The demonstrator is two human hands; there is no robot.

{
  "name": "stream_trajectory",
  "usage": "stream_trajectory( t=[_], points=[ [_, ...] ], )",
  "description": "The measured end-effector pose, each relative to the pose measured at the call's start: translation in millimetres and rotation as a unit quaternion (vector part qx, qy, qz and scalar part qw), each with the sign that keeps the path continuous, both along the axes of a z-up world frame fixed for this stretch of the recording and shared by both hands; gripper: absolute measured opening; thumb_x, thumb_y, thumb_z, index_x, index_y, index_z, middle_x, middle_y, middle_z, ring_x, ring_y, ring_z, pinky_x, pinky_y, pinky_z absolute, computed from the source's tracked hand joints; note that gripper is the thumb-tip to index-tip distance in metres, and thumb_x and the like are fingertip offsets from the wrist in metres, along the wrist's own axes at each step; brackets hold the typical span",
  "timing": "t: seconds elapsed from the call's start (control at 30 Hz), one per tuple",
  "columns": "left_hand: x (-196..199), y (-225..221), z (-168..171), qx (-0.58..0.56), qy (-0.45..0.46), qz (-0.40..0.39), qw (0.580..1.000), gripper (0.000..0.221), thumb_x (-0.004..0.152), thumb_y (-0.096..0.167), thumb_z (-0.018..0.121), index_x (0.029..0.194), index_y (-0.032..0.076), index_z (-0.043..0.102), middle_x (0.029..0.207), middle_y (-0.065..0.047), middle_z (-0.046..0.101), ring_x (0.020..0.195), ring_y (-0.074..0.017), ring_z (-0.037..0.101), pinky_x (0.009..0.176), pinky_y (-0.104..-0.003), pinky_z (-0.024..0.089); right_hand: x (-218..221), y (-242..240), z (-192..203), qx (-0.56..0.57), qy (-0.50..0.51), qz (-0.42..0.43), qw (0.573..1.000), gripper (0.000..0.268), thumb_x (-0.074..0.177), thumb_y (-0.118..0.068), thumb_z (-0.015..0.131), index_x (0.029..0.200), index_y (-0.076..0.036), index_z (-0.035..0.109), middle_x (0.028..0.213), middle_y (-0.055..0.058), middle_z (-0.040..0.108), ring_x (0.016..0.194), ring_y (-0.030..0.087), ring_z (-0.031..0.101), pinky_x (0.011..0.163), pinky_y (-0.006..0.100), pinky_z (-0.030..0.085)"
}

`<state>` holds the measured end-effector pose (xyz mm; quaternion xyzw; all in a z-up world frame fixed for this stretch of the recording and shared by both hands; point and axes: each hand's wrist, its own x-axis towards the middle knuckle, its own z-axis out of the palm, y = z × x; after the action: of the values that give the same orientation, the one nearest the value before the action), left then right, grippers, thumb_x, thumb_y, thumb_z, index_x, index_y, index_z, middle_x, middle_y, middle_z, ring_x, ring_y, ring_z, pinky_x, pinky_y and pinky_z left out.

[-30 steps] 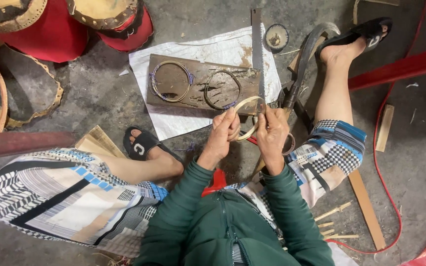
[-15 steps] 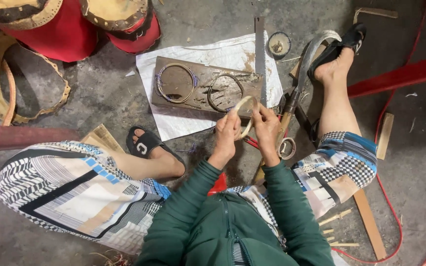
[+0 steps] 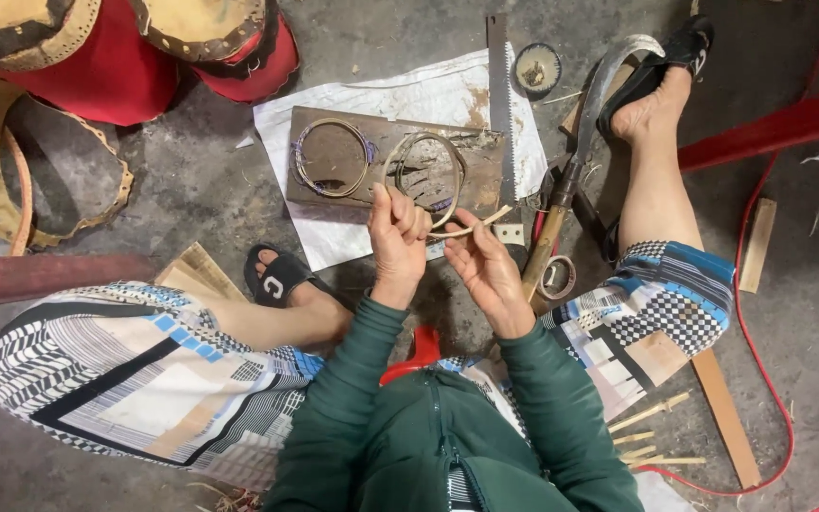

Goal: Wrapping purple thread around a wooden ring, likely as part of drum assembly or repair.

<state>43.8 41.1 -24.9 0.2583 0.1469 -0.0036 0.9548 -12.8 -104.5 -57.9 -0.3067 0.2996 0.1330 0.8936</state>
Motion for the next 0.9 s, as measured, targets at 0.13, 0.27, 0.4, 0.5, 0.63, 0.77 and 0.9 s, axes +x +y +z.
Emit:
stream_trajectory(
  t=[0.13,0.27,0.4,0.5,0.63,0.77,0.9],
  points=[
    [-5.8,-7.7,-0.1,-0.016,-0.015,-0.028,0.999,0.051,0.108,0.051,0.039,0.069,0.019,0.041,0.048,0.01,0.015,0.033,-0.0048,0.018,0.04,-0.023,0.031,9.9,-6.2,-10.1,-0.064,-0.023,-0.024,0.997,0.047,0.104,-0.026,0.059,0.142,0.002,0.056,0.106,0.022,0.074,0.085,0.027,0.078,0.078,0.039,0.069],
    [-12.9,-18.6,1.1,-0.002,-0.03,-0.079,0.996,0.051,0.108,0.049,0.041,0.069,0.017,0.042,0.048,0.009,0.016,0.034,-0.0053,0.021,0.042,-0.023,0.035,14.4,-14.5,-19.6,-0.187,-0.036,-0.037,0.981,0.044,0.105,-0.027,0.058,0.142,-0.003,0.057,0.101,0.022,0.075,0.083,0.024,0.078,0.075,0.035,0.069],
    [-18.3,-24.5,1.1,0.014,-0.041,-0.103,0.994,0.051,0.11,0.045,0.038,0.069,0.015,0.042,0.048,0.009,0.016,0.034,-0.0045,0.021,0.041,-0.022,0.033,13.7,-19.1,3.9,-0.266,-0.031,-0.006,0.963,0.042,0.107,-0.031,0.056,0.144,-0.013,0.06,0.096,0.018,0.076,0.083,0.018,0.077,0.077,0.03,0.067],
    [-24.0,-31.8,-4.0,0.036,-0.048,-0.112,0.992,0.053,0.11,0.043,0.039,0.067,0.013,0.044,0.048,0.008,0.016,0.033,-0.0047,0.019,0.039,-0.021,0.028,13.7,-19.2,25.2,-0.287,-0.039,0.016,0.957,0.041,0.107,-0.03,0.053,0.144,-0.013,0.061,0.093,0.016,0.076,0.081,0.015,0.076,0.076,0.03,0.066],
    [-27.7,-36.1,-7.2,0.067,-0.052,-0.108,0.991,0.055,0.112,0.039,0.039,0.064,0.012,0.042,0.047,0.009,0.015,0.033,-0.004,0.018,0.038,-0.02,0.027,11.2,-28.4,16.0,-0.307,-0.059,0.017,0.95,0.042,0.11,-0.034,0.046,0.147,-0.016,0.059,0.092,0.021,0.076,0.081,0.021,0.077,0.073,0.033,0.067],
    [-34.6,-43.5,-10.9,0.138,-0.063,-0.113,0.982,0.058,0.112,0.036,0.039,0.06,0.011,0.042,0.045,0.007,0.016,0.033,-0.0044,0.019,0.038,-0.019,0.024,12.7,-20.9,37.6,-0.414,-0.12,0.054,0.901,0.047,0.109,-0.035,0.047,0.148,-0.009,0.048,0.084,0.021,0.075,0.071,0.019,0.072,0.066,0.03,0.061],
    [-38.4,-48.6,-2.1,0.217,-0.071,-0.125,0.966,0.058,0.112,0.034,0.041,0.061,0.008,0.047,0.042,0.005,0.023,0.035,-0.0049,0.023,0.039,-0.018,0.027,10.2,-35.2,19.0,-0.542,-0.15,0.074,0.823,0.021,0.107,-0.012,0.054,0.128,-0.011,0.057,0.074,0.013,0.075,0.059,0.014,0.065,0.057,0.024,0.052]
  ],
)
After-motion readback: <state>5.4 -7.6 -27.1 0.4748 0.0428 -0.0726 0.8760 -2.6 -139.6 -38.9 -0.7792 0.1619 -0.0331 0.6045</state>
